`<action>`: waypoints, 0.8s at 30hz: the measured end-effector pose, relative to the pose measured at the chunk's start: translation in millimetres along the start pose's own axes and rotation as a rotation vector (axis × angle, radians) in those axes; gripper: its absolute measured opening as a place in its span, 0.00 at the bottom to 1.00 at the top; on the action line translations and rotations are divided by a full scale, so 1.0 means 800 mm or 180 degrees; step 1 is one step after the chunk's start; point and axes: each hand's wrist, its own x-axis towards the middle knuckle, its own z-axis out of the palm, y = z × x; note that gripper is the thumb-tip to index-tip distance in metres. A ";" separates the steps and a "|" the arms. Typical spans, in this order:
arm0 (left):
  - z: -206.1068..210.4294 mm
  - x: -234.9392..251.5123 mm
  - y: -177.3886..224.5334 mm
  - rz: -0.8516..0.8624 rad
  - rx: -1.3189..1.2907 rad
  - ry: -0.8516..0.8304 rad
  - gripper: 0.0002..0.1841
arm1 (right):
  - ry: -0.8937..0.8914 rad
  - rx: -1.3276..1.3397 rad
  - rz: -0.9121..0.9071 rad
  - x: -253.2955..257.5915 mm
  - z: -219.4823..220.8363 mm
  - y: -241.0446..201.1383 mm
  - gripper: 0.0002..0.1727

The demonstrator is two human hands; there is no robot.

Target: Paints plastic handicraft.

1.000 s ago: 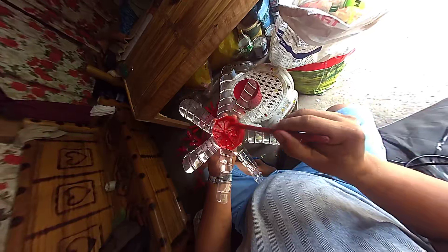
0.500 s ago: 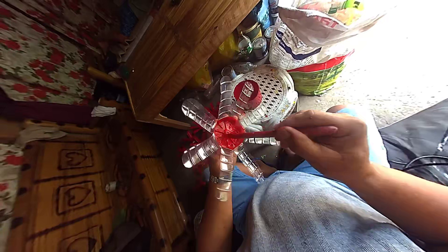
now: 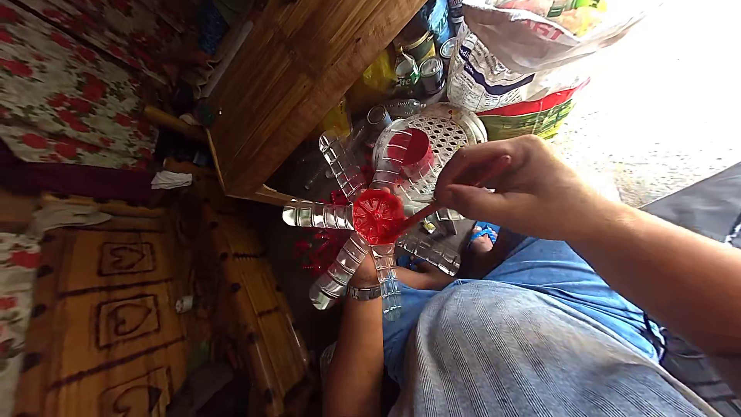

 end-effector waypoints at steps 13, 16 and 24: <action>-0.011 -0.002 -0.005 -0.0005 -0.0069 0.0171 0.15 | 0.0023 -0.0295 -0.0322 0.000 -0.004 -0.005 0.02; 0.000 -0.001 -0.003 -0.0046 0.0110 0.0496 0.18 | 0.0075 -0.0326 -0.0394 0.003 -0.004 -0.005 0.02; -0.001 0.000 -0.006 -0.0029 0.0323 0.0726 0.09 | -0.0181 -0.0498 -0.0428 0.003 -0.006 -0.007 0.03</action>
